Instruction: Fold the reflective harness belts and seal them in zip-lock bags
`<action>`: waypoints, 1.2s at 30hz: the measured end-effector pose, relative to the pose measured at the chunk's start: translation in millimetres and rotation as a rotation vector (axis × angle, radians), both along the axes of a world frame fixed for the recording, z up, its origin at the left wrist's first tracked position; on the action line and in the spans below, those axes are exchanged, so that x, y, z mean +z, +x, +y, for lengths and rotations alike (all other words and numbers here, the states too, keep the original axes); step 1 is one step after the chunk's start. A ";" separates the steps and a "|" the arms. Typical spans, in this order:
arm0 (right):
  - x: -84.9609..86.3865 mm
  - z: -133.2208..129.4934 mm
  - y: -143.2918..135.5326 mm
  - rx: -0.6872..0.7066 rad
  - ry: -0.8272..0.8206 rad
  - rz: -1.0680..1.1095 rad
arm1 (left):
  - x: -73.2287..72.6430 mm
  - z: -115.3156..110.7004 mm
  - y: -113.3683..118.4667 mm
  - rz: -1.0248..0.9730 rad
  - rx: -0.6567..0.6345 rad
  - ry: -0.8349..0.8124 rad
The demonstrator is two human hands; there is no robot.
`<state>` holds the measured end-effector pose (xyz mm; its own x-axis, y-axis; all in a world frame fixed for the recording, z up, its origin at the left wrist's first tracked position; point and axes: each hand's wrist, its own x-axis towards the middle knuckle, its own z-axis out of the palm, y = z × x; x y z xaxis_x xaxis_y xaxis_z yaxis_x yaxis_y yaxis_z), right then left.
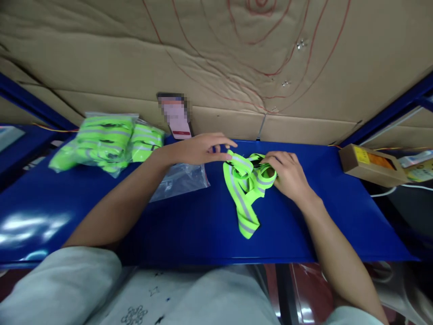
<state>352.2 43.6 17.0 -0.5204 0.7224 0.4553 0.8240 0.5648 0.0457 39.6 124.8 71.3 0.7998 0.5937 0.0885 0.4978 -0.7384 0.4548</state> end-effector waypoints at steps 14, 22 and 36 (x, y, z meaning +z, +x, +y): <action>-18.2 4.2 -2.4 0.015 -0.175 0.009 | -4.3 18.1 -53.8 0.528 0.591 0.011; -17.8 3.8 -2.5 -0.003 -0.204 0.004 | 4.8 6.7 -51.3 0.523 0.567 0.047; -7.5 -1.6 -7.4 0.196 -0.521 0.250 | -31.0 -36.2 28.4 0.157 -0.135 0.102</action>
<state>344.8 42.0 9.5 -0.5893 0.7844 0.1937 0.6524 0.6034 -0.4586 68.0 88.5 40.4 0.8799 0.4751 0.0104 0.4506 -0.8411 0.2992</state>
